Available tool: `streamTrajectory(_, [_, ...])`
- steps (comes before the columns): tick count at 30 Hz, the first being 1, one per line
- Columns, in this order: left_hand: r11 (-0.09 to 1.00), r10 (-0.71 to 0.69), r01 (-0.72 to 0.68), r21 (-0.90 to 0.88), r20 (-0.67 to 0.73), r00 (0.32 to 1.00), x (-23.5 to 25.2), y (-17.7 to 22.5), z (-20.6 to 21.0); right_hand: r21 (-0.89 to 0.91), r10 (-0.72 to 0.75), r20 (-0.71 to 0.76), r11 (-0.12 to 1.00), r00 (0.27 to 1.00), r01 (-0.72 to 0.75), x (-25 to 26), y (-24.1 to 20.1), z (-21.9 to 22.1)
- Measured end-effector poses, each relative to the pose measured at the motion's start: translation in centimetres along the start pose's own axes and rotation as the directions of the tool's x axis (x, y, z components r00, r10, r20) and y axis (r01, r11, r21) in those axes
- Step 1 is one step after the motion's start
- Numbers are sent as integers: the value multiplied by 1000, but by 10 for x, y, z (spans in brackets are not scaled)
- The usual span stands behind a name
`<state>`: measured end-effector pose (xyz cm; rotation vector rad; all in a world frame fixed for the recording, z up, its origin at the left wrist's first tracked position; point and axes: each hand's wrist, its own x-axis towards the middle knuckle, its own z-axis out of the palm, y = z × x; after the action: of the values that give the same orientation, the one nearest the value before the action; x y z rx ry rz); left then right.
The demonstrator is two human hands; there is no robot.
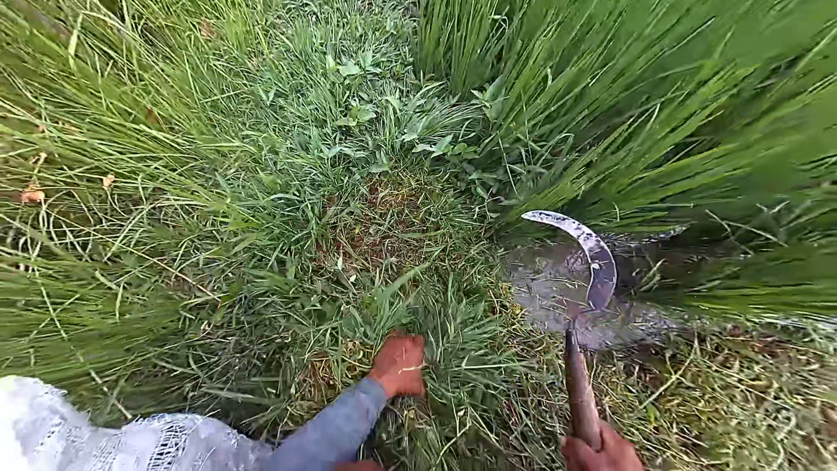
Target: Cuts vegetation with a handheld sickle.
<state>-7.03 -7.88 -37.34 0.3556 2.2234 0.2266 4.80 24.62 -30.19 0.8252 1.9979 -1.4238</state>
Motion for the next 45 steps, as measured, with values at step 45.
streamTrajectory(45, [966, -236, 151, -208, -479, 846, 30, -59, 12, -188, -130, 98, 971, 987, 147, 38, 18, 46])
